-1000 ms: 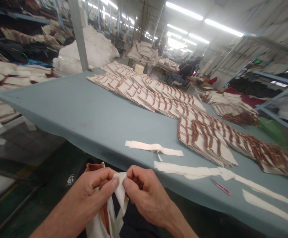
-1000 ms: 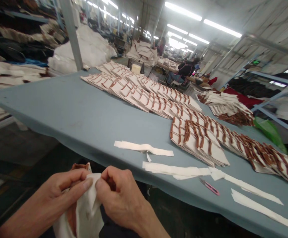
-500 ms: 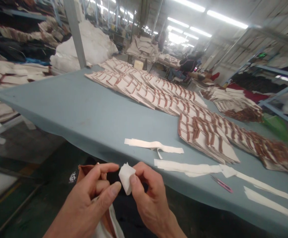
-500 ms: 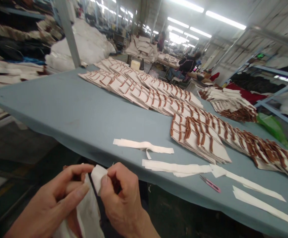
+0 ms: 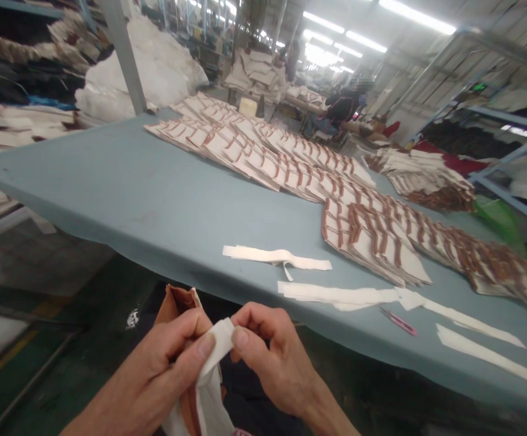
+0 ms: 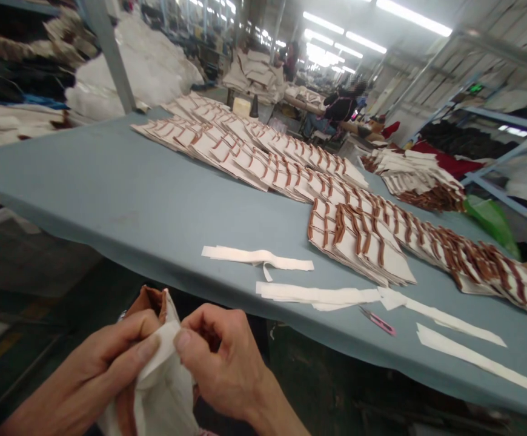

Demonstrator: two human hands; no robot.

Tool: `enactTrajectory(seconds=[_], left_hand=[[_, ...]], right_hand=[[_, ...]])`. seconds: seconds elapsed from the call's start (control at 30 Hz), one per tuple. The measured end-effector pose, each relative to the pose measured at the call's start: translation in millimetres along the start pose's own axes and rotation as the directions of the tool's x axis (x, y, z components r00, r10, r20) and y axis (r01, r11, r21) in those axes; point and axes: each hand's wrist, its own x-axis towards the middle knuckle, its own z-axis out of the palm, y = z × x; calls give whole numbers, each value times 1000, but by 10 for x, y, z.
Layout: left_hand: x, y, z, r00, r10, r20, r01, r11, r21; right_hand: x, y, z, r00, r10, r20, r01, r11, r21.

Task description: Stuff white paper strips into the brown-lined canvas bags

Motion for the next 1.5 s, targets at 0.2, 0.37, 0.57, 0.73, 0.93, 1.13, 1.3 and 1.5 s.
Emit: enactTrajectory(seconds=[0.2, 0.37, 0.57, 0.73, 0.93, 1.13, 1.3, 1.5], left_hand=[[0, 3, 55, 988, -87, -127, 83, 996, -38], [-27, 22, 157, 930, -71, -362, 99, 993, 61], [-39, -6, 229, 915, 222, -338, -136, 955, 262], [-77, -68, 261, 881, 315, -354, -197, 923, 330], [-60, -110, 258, 923, 214, -319, -133, 957, 257], [-40, -132, 244, 946, 105, -306, -61, 987, 150], [-42, -94, 265, 942, -141, -303, 106, 986, -131], [4, -138, 146, 947, -198, -251, 112, 941, -319]], right_hand=[[68, 80, 10, 999, 49, 5, -49, 996, 68], [76, 81, 58, 978, -42, -203, 29, 998, -64], [-4, 84, 217, 973, -158, -170, 139, 983, -120], [-40, 150, 227, 986, -78, -148, 70, 996, -58], [-47, 228, 184, 997, 65, -43, -61, 994, 87], [-11, 264, 211, 994, 103, -27, -97, 981, 168], [-13, 271, 264, 991, -20, -134, 27, 998, 51], [19, 240, 334, 953, -259, -154, 239, 961, -136]])
